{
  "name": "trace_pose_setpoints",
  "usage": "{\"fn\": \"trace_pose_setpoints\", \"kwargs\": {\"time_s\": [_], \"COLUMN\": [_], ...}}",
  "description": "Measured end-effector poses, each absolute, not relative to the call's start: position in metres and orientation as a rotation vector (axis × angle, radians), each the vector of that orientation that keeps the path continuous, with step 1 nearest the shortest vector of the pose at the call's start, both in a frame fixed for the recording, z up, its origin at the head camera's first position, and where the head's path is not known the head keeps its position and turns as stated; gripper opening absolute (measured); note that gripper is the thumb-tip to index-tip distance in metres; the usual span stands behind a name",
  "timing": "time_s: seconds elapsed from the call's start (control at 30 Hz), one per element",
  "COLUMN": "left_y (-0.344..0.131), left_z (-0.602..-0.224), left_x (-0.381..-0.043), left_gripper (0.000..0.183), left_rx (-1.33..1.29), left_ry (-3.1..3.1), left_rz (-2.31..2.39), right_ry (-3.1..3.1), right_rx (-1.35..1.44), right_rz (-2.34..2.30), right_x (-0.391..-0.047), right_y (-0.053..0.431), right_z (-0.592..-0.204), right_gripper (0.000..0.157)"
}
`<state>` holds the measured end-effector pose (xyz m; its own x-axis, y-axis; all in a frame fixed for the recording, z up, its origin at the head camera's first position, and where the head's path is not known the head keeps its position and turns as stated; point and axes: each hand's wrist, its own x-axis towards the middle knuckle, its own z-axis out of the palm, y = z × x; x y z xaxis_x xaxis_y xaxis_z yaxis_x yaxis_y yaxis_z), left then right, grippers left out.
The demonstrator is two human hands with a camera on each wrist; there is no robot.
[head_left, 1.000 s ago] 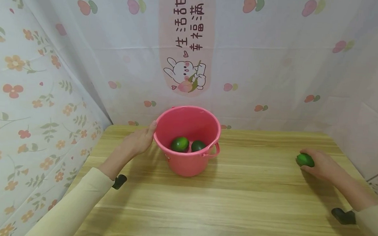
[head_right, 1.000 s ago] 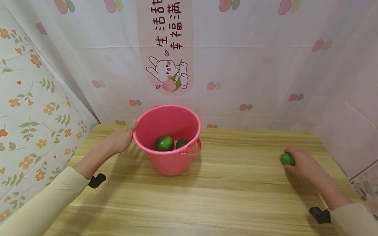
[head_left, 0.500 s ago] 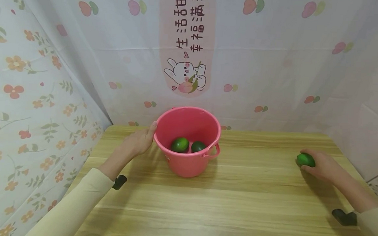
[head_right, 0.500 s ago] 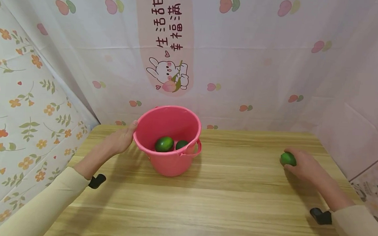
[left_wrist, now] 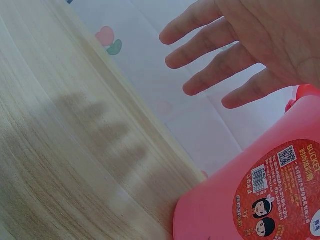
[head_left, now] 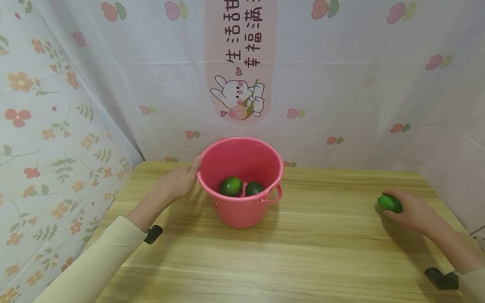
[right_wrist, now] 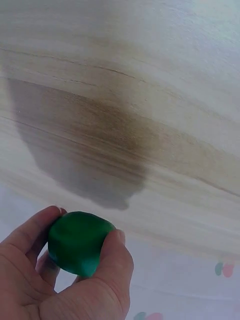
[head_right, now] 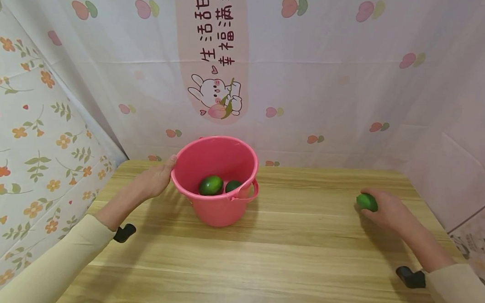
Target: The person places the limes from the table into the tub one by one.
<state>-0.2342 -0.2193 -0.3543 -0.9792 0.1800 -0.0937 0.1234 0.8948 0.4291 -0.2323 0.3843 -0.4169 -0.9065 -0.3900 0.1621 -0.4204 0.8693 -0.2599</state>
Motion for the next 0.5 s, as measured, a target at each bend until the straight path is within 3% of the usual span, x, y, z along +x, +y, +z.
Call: {"fn": "trace_pose_setpoints", "kwargs": {"time_s": [0.5], "left_y": [-0.219], "left_z": [-0.354], "left_x": [-0.233], "left_gripper": [0.088], "left_rx": [0.226], "left_ry": [2.964], "left_rz": [0.634], "right_ry": [-2.903], "right_rx": [0.717], "right_rz": [0.490], "right_x": [-0.227], "right_y": [0.367], "right_z": [-0.409], "right_gripper": [0.054]}}
